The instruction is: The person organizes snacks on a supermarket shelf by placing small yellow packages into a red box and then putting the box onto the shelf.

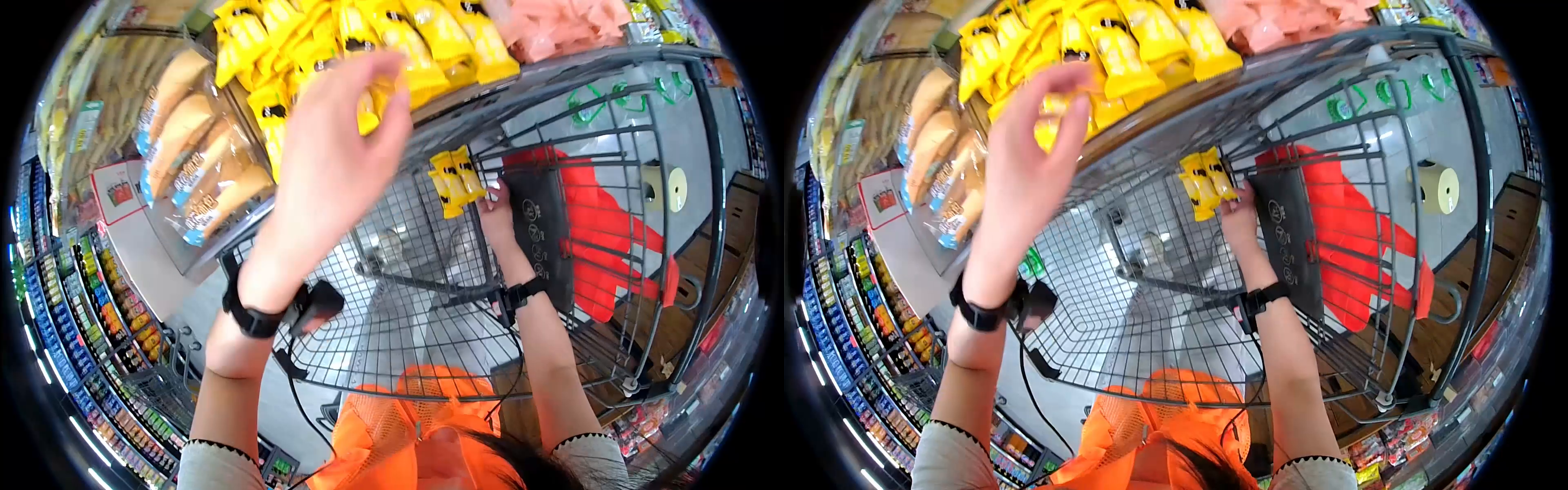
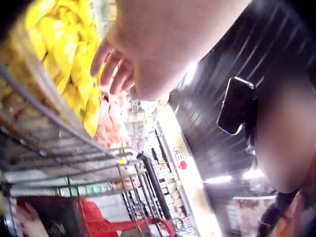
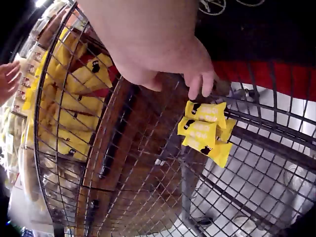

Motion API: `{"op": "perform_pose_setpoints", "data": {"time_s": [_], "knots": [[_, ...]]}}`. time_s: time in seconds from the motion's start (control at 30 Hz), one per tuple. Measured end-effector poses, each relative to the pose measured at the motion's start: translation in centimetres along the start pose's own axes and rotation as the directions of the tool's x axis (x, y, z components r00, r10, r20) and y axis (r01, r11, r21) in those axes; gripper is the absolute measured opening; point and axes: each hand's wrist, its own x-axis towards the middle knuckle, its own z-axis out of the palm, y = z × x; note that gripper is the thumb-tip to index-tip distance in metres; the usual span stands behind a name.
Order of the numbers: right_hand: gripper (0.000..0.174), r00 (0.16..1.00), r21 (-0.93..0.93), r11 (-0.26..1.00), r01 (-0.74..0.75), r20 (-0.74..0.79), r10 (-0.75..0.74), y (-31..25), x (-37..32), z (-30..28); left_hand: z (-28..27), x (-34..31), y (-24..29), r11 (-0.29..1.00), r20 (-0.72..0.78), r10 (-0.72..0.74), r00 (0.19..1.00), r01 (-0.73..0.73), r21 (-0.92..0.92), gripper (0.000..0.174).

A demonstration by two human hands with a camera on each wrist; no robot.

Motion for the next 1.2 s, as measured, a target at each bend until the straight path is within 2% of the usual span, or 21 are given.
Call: {"op": "perform_pose_setpoints", "data": {"time_s": [0.03, 0.07, 0.13, 0.17, 0.3, 0.4, 0.47, 0.5, 0.53, 0.6, 0.67, 0.73, 0.77, 0.83, 0.9, 1.0, 1.07, 1.1, 1.13, 1.17, 1.2], "knots": [[0.062, 1.000, 0.080, 0.997, 0.004, 0.000, -0.004, -0.4, -0.3, 0.1, 0.0, 1.5, -0.8, 0.989, -0.033, 0.043, 0.999, -0.038, 0.143, 0.039], [0.064, 1.000, 0.037, 0.999, 0.019, 0.022, -0.019, -0.1, -0.1, 0.1, 0.0, 2.9, -1.2, 0.958, -0.061, 0.085, 0.994, -0.065, 0.281, 0.049], [0.065, 0.998, 0.107, 0.994, -0.028, 0.055, 0.022, -1.6, -0.5, 0.2, 1.1, 4.1, -2.4, 0.900, 0.091, -0.168, 0.981, 0.115, 0.419, 0.067], [0.065, 0.999, 0.104, 0.994, -0.017, 0.050, 0.012, -2.4, -0.8, -0.2, 1.8, 4.5, -2.8, 0.878, 0.191, -0.316, 0.929, 0.210, 0.431, 0.076], [0.064, 0.995, 0.131, 0.991, -0.036, 0.098, 0.023, -6.8, -1.9, -1.5, 3.8, 4.8, -3.9, 0.868, 0.110, -0.253, 0.961, 0.175, 0.466, 0.066], [0.064, 0.992, 0.105, 0.994, 0.002, 0.122, -0.015, -9.3, -2.9, -2.7, 3.7, 5.4, -5.4, 0.836, 0.082, -0.311, 0.947, 0.231, 0.498, 0.050], [0.062, 0.988, 0.028, 0.999, -0.020, 0.152, 0.016, -11.5, -3.3, -4.0, 3.5, 5.6, -6.9, 0.874, 0.040, -0.216, 0.975, 0.175, 0.452, 0.039], [0.061, 0.987, 0.058, 0.998, -0.028, 0.159, 0.018, -11.7, -3.2, -4.2, 3.0, 5.9, -7.5, 0.921, 0.018, -0.209, 0.978, 0.191, 0.339, 0.035], [0.061, 0.988, 0.055, 0.998, -0.026, 0.155, 0.017, -12.4, -3.2, -4.4, 2.3, 6.1, -7.8, 0.923, 0.017, -0.208, 0.978, 0.190, 0.335, 0.035], [0.060, 0.985, 0.067, 0.998, -0.016, 0.170, 0.005, -13.8, -3.3, -5.0, 1.0, 6.1, -8.3, 0.982, -0.046, -0.112, 0.993, 0.118, 0.147, 0.033], [0.054, 0.985, 0.070, 0.997, 0.016, 0.172, -0.028, -14.8, -3.0, -5.1, -0.1, 5.9, -8.6, 0.986, -0.094, -0.091, 0.991, 0.103, 0.131, 0.032], [0.042, 0.969, 0.198, 0.973, 0.119, 0.192, -0.158, -16.1, -2.4, -4.2, -1.3, 5.8, -8.4, 0.989, -0.225, 0.023, 0.974, 0.012, 0.149, 0.031], [0.038, 0.950, 0.274, 0.945, 0.178, 0.202, -0.237, -16.3, -1.6, -3.1, -1.9, 5.6, -8.1, 0.993, -0.246, -0.029, 0.969, 0.057, 0.107, 0.030], [0.041, 0.916, 0.524, 0.851, -0.037, 0.359, -0.181, -21.3, -2.2, -2.7, -2.3, 5.0, -7.2, 0.994, -0.282, -0.106, 0.953, 0.113, 0.009, 0.029], [0.045, 0.891, 0.577, 0.815, 0.059, 0.337, -0.303, -24.6, -2.5, -0.9, -2.2, 4.2, -5.9, 0.969, -0.321, -0.241, 0.916, 0.208, -0.136, 0.028], [0.063, 0.805, 0.420, 0.798, 0.432, 0.219, -0.551, -28.9, -2.1, 2.4, -1.7, 3.3, -5.0, 0.919, -0.269, -0.348, 0.898, 0.270, -0.287, 0.029], [0.059, 0.851, 0.181, 0.904, 0.387, 0.306, -0.426, -31.1, -1.9, 3.5, -1.9, 2.8, -3.9, 0.896, -0.235, -0.396, 0.888, 0.317, -0.312, 0.028], [0.059, 0.852, 0.183, 0.904, 0.386, 0.306, -0.425, -31.4, -2.0, 3.5, -2.1, 2.7, -3.7, 0.872, -0.220, -0.417, 0.882, 0.320, -0.371, 0.027], [0.056, 0.861, 0.311, 0.871, 0.380, 0.226, -0.456, -31.5, -2.3, 3.6, -2.3, 2.4, -3.6, 0.843, -0.202, -0.439, 0.875, 0.324, -0.430, 0.027], [0.054, 0.871, 0.428, 0.823, 0.374, 0.142, -0.470, -31.3, -2.8, 3.6, -2.9, 2.0, -3.5, 0.811, -0.205, -0.392, 0.897, 0.232, -0.536, 0.030], [0.054, 0.876, 0.422, 0.829, 0.367, 0.144, -0.461, -30.5, -3.5, 3.2, -4.1, 1.7, -1.7, 0.709, -0.121, -0.450, 0.885, 0.271, -0.651, 0.043]]}}
